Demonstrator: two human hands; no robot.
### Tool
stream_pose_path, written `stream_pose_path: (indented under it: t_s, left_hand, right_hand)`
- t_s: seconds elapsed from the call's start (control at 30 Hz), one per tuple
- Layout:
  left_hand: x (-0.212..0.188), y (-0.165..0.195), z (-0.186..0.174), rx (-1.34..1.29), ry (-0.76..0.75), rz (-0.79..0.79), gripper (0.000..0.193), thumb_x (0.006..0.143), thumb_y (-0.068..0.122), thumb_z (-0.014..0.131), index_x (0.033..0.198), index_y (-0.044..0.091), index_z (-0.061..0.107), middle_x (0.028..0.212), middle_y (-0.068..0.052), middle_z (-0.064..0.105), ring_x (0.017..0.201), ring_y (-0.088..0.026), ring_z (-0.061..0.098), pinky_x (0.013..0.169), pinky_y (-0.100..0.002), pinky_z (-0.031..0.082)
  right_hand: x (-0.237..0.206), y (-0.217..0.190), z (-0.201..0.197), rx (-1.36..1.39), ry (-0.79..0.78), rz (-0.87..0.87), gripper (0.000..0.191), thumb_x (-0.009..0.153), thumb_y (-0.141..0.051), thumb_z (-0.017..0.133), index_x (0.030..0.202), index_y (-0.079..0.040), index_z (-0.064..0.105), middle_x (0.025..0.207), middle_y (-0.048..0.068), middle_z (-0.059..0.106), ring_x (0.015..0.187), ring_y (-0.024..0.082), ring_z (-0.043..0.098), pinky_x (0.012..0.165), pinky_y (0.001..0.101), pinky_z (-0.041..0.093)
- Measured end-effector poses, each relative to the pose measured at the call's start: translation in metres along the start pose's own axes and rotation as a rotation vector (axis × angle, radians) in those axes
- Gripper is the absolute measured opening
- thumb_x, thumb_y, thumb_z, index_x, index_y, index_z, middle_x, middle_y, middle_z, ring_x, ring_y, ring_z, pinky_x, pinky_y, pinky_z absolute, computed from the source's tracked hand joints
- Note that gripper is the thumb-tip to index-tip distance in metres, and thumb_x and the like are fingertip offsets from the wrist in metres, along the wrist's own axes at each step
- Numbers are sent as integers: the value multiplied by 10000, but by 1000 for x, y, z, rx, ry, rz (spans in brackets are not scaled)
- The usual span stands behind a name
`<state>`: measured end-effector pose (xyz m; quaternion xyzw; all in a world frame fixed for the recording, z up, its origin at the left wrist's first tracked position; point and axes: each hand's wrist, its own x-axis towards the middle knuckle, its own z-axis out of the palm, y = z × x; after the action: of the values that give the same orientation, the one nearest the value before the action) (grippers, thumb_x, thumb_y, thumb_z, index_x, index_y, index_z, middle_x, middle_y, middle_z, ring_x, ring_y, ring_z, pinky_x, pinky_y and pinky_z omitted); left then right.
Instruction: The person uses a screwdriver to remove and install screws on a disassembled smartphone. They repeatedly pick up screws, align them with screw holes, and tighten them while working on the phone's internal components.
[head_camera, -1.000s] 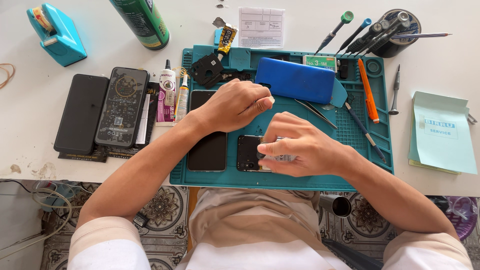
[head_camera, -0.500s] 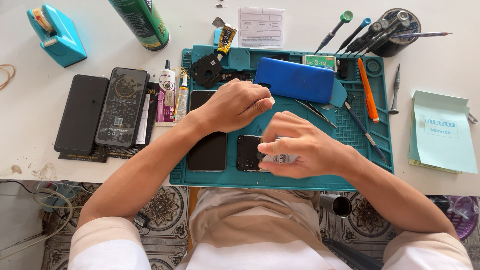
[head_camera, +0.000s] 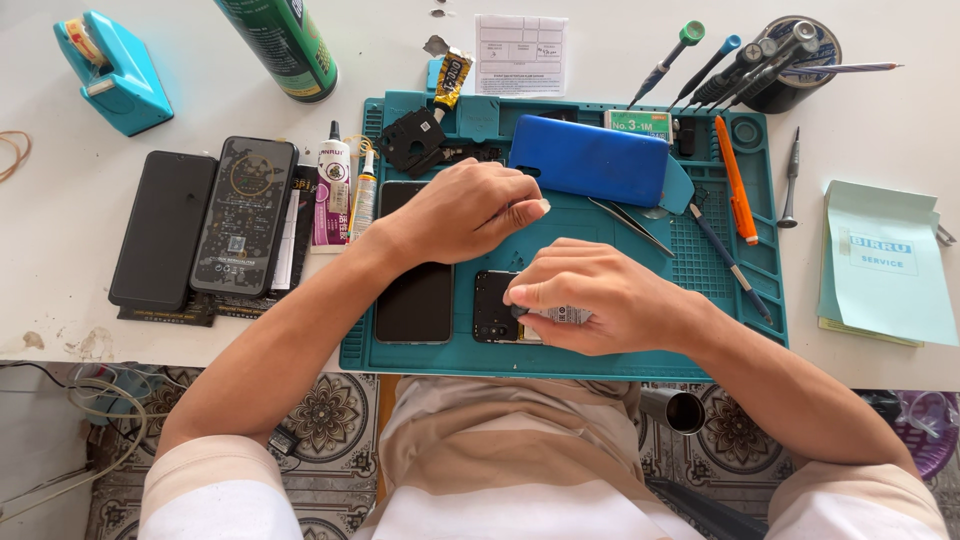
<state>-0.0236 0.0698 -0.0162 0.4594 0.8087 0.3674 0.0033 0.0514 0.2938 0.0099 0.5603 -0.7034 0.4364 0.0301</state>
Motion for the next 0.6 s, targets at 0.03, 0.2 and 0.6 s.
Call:
stream_pose_path:
  t_s: [0.03,0.2,0.6]
  left_hand:
    - [0,1,0,-10,-9,-14,385,1089,377,525,967,49,685,906,-112,701,842,-339,671,714,-446,516]
    - [0,-1,-10,76,13,18,223,1011,275,677,976,65,742,928,-81,714,909,-309,676,787,-435,534]
    - [-2,2,-16,58,-213,17,106,846,290,814,928,224,827,903,-6,669,925,-261,648,813,-423,507]
  right_hand:
    - [-2,0,0,0,10,5,507,901,3,799,1304,-126,520,1119,87,710,940,266,700,792,406,548]
    - [-9,12,-9,-70,268,107,477,931,61,758,1291,-94,485,1108,126,714,1005,227,737,868,340,608]
    - [-14,28,-12,-153,465,396,450,1009,40,732,1352,-36,452,1120,132,730,978,158,734,877,286,595]
